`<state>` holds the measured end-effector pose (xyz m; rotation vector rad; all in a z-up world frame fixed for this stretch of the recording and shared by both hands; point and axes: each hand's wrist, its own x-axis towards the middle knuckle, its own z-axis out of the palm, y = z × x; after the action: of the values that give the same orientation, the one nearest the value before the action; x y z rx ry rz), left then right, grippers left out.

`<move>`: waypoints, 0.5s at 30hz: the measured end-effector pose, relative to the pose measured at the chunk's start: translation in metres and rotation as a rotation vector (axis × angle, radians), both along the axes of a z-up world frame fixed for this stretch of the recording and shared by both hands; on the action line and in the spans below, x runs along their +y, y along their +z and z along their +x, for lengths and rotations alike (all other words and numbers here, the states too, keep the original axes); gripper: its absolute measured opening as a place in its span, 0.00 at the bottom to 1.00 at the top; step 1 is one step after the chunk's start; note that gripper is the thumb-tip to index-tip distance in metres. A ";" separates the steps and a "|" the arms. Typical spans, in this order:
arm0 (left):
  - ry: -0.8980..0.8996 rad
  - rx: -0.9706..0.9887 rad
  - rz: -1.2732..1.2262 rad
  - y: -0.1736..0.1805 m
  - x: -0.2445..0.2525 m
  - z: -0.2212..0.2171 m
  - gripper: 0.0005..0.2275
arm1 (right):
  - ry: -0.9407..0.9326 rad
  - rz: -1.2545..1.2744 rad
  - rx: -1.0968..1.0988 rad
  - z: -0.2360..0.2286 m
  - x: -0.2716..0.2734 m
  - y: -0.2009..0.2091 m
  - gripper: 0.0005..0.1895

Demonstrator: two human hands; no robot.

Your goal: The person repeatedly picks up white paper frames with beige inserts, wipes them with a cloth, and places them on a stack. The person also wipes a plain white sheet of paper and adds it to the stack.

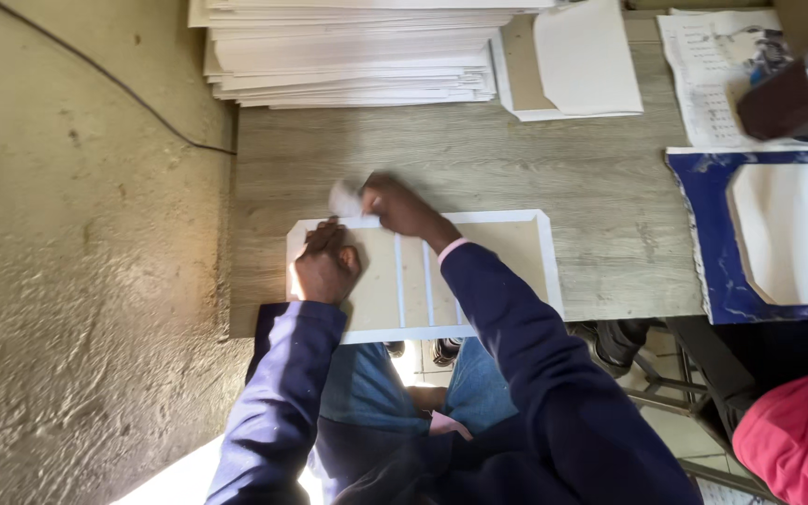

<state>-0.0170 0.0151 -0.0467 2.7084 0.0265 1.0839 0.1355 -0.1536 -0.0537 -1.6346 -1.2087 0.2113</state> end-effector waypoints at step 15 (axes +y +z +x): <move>-0.339 0.137 -0.497 0.040 -0.049 -0.178 0.20 | -0.205 -0.182 -0.075 0.018 -0.084 0.049 0.36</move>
<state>-0.1953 -0.0339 -0.0067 2.2280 -0.1204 0.6813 0.1531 -0.2375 -0.0051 -1.9267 -1.0936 0.1342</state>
